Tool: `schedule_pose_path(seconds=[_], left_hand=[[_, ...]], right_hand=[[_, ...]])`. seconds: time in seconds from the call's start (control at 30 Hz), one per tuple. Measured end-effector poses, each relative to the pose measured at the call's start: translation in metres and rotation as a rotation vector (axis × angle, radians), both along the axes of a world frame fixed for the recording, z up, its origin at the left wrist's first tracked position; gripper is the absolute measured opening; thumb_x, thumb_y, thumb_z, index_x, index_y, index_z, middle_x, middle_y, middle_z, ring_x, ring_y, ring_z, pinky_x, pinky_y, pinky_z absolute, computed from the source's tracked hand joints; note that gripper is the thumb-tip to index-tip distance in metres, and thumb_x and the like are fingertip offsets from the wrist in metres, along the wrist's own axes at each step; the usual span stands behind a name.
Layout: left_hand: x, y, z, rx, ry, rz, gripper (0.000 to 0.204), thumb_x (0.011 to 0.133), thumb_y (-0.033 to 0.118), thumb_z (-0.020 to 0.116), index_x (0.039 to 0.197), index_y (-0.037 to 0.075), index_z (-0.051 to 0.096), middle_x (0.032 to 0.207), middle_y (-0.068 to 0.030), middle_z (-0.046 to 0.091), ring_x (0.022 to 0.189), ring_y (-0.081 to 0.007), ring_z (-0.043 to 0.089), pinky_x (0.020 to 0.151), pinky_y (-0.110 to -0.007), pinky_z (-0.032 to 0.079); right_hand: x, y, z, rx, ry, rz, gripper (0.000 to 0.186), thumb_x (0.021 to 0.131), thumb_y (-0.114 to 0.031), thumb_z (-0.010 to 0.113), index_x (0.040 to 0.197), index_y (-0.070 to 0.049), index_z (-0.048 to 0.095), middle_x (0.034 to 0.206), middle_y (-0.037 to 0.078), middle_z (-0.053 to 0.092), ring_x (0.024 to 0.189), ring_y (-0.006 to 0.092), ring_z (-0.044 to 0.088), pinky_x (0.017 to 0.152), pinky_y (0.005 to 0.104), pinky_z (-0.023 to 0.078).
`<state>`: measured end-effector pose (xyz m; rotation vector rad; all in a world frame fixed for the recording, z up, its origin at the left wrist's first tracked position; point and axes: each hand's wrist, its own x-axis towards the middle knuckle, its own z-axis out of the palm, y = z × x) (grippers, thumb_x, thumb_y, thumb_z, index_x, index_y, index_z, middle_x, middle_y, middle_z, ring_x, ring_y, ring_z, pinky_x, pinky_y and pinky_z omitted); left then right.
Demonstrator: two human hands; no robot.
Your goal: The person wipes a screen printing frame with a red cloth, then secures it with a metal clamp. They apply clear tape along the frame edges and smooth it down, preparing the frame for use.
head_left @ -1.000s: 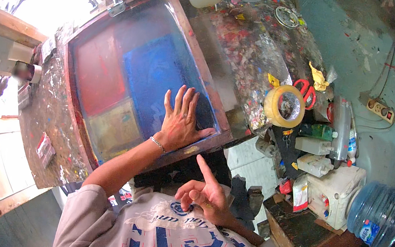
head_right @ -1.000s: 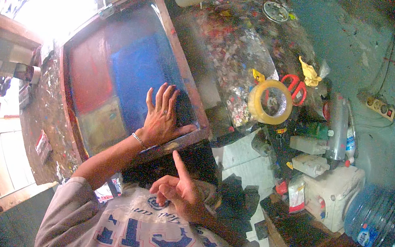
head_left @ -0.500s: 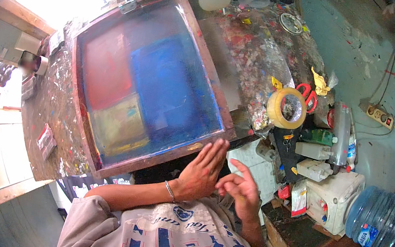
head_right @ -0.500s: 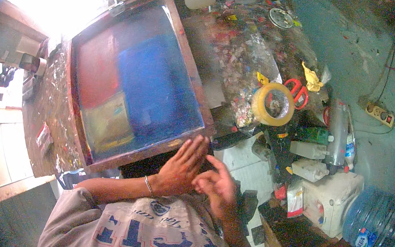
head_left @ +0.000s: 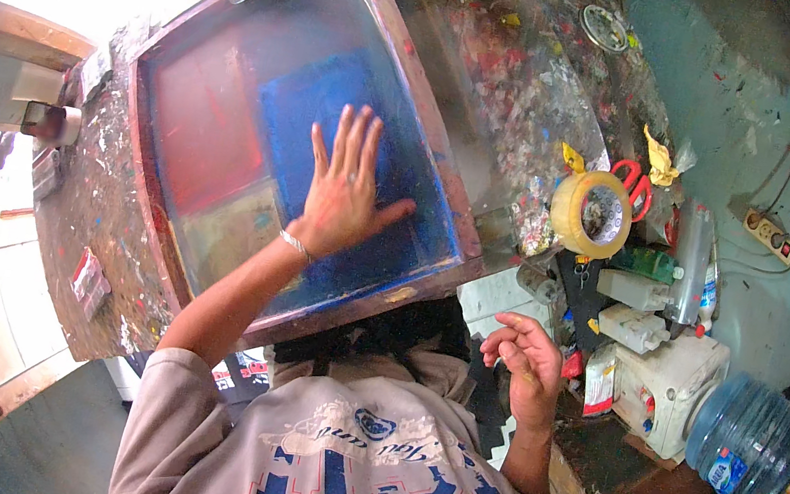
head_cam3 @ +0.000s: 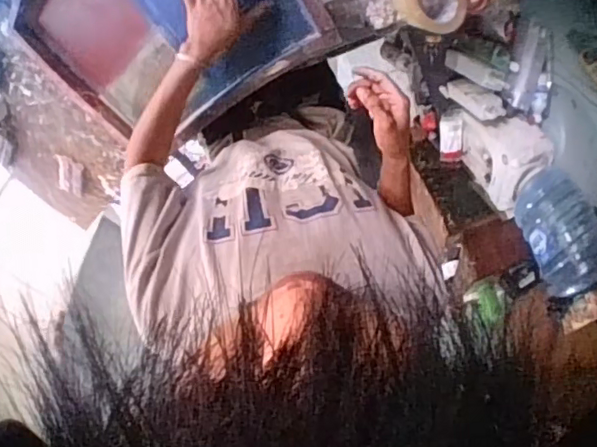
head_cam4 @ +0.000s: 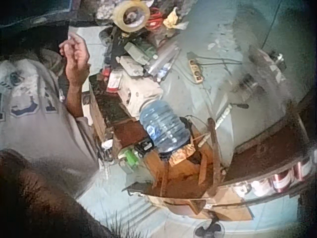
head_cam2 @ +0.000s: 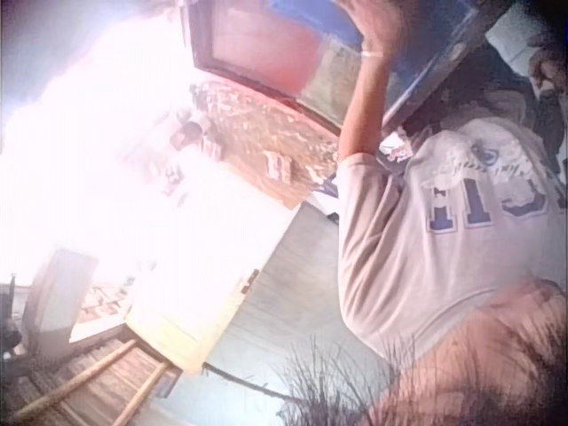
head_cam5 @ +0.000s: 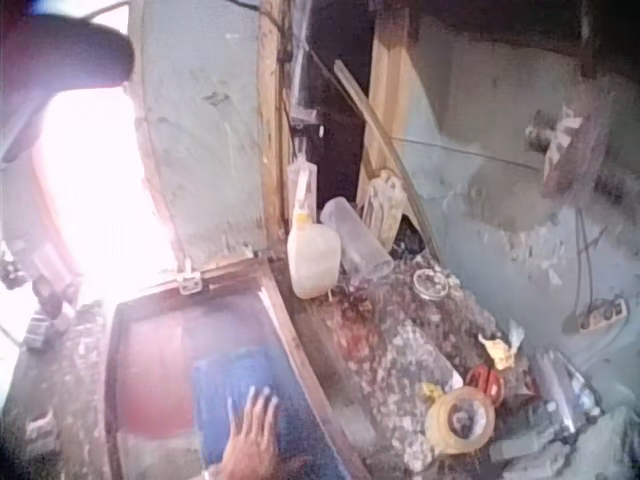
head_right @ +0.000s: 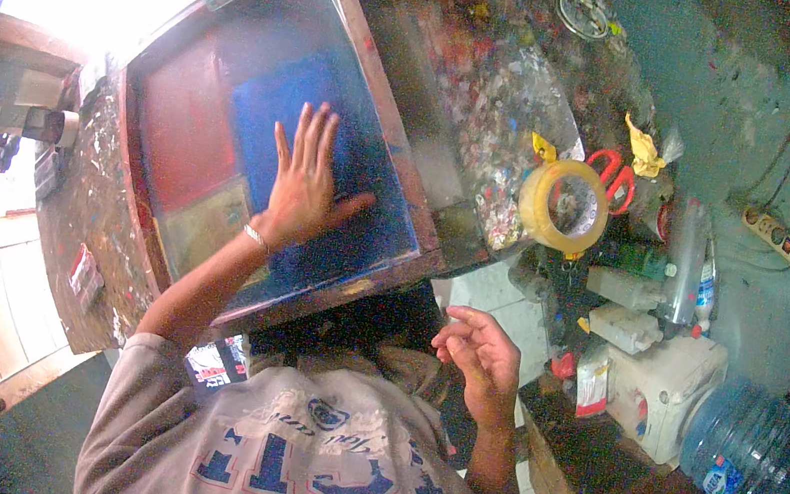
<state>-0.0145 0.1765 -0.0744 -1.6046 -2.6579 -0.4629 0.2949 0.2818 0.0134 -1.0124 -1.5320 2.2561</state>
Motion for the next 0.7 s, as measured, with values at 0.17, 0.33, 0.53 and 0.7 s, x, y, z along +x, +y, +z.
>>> schedule_pose_path(seconds=[0.17,0.33,0.53,0.7], left_hand=[[0.041,-0.025,0.013,-0.11,-0.196,-0.207,0.107,0.086,0.062,0.067,0.154,-0.01,0.024,0.164,-0.0264,0.02,0.155,-0.0418,0.009,0.121,-0.065,0.001],[0.026,-0.001,0.013,0.001,-0.135,-0.084,0.096,0.091,0.051,0.065,0.154,-0.009,0.025,0.163,-0.0258,0.022,0.155,-0.0408,0.011,0.122,-0.064,0.002],[0.04,-0.007,0.011,-0.157,-0.265,-0.184,0.102,0.088,0.055,0.067,0.154,-0.009,0.024,0.164,-0.0248,0.021,0.155,-0.0393,0.01,0.122,-0.064,0.001],[0.043,-0.003,0.014,-0.104,-0.264,-0.158,0.109,0.079,0.05,0.078,0.154,-0.007,0.023,0.165,-0.0236,0.018,0.156,-0.041,0.007,0.122,-0.064,-0.001]], right_hand=[[-0.009,0.007,0.001,-0.002,-0.026,-0.016,0.035,0.098,-0.015,0.063,0.127,0.004,0.059,0.096,0.01,0.069,0.083,0.0125,0.062,0.077,0.0263,0.051],[-0.015,0.017,0.002,0.019,-0.038,-0.021,0.037,0.097,-0.018,0.063,0.127,0.003,0.059,0.096,0.01,0.07,0.083,0.0126,0.062,0.077,0.0264,0.051],[-0.022,0.025,0.0,0.024,-0.05,-0.033,0.036,0.098,-0.018,0.064,0.127,0.004,0.059,0.095,0.01,0.069,0.083,0.0129,0.062,0.077,0.0267,0.05],[-0.023,0.037,0.008,0.036,-0.027,-0.069,0.034,0.098,-0.014,0.063,0.126,0.004,0.059,0.095,0.011,0.069,0.084,0.0135,0.062,0.077,0.0265,0.05]])
